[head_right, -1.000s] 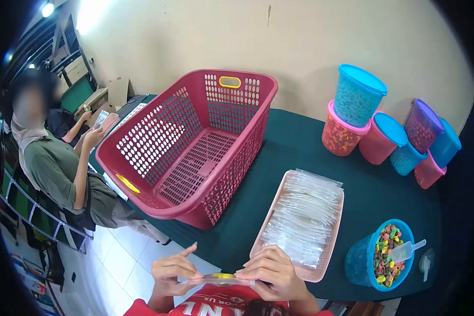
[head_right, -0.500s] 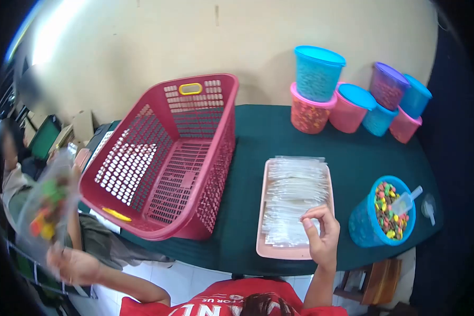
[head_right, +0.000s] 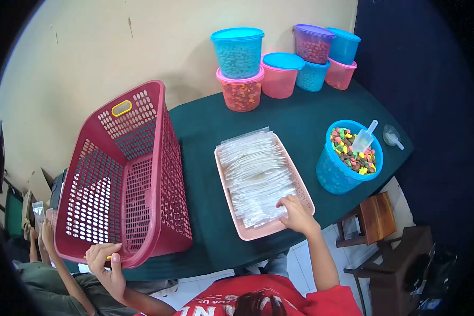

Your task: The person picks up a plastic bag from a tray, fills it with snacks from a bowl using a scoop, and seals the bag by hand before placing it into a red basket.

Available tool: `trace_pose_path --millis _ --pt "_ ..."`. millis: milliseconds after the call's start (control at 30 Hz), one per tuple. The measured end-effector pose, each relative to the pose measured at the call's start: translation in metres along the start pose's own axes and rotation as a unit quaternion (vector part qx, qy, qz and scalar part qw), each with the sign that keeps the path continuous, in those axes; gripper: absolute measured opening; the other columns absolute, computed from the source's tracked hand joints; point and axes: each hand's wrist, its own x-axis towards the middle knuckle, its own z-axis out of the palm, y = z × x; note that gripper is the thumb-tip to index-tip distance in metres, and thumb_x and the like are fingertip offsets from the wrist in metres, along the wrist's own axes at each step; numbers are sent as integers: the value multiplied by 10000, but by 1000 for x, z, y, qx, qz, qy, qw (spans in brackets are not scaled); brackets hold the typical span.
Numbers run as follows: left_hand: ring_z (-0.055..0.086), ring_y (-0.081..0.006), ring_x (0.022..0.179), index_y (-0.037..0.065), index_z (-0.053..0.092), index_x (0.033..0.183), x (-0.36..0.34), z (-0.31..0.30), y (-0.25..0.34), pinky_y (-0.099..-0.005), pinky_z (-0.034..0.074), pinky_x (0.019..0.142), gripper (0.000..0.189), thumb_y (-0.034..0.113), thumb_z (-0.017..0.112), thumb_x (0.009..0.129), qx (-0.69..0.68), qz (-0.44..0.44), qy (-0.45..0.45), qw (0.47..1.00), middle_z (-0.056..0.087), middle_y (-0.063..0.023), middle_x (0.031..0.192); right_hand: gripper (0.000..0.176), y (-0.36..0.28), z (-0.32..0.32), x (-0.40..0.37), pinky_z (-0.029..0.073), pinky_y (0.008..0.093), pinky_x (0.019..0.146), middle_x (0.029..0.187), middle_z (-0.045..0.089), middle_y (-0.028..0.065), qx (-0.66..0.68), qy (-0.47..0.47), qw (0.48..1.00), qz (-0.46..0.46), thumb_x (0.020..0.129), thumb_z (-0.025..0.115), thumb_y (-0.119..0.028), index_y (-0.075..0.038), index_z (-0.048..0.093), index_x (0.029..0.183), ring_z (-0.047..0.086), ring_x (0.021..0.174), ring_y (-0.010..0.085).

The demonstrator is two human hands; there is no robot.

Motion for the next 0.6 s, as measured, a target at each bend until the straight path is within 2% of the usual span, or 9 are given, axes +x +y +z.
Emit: trace_pose_path --millis 33,133,233,267,300,367,400,500,600 --pt "476 -185 615 7 595 680 -3 1 -1 -303 317 635 254 240 543 766 -2 0 -1 1000 560 -77 637 385 4 4 4 391 379 832 932 489 128 -1 -1 1000 2 599 641 -72 -38 509 960 475 970 281" --pt "409 -165 555 44 534 597 -16 12 -7 -318 311 618 150 101 531 735 -23 -43 152 987 555 -36 609 631 14 20 23 379 408 824 1047 391 168 -120 -98 986 57 498 675 -69 -71 413 1072 393 1034 335" --pt "393 -160 586 58 497 599 -22 11 -16 -322 306 623 174 116 497 763 -139 21 229 963 509 -38 586 552 21 40 30 347 391 814 995 389 149 -200 -52 978 26 522 631 -35 -65 419 1031 407 976 308" --pt "338 -150 595 83 432 606 -25 16 -16 -315 295 613 209 148 449 804 -190 22 317 929 416 -27 576 490 32 50 31 320 361 778 941 390 131 -228 17 973 -21 520 607 -32 -64 420 971 413 915 279" --pt "303 -145 594 102 371 617 -30 17 -8 -313 289 604 247 189 395 847 -266 -3 356 896 342 -16 589 490 31 45 30 320 361 778 941 390 131 -230 15 973 -22 520 607 -32 -64 420 971 413 915 279" --pt "263 -122 622 110 300 618 -39 21 12 -293 272 640 262 156 373 865 -457 4 361 813 277 -3 623 478 25 35 32 312 367 740 914 403 120 -141 59 986 -69 508 623 -65 -63 415 939 412 897 276" --pt "270 -118 619 110 310 616 -41 27 22 -286 264 634 273 171 365 876 -478 17 346 807 288 -3 620 397 29 34 34 316 365 725 849 426 98 -113 144 976 -114 529 622 -82 -74 435 879 430 850 270" --pt "293 -110 610 110 342 595 -44 53 58 -279 270 605 289 187 391 868 -492 25 294 819 321 -3 600 304 38 22 39 323 366 718 806 439 85 -73 136 979 -130 566 614 -82 -86 457 825 447 809 264" --pt "344 -119 494 74 400 545 -37 86 92 -274 333 487 321 222 462 823 -481 -12 219 849 387 -17 511 188 52 11 44 371 360 702 747 481 72 -16 162 973 -165 616 638 -106 -82 501 742 491 762 251"
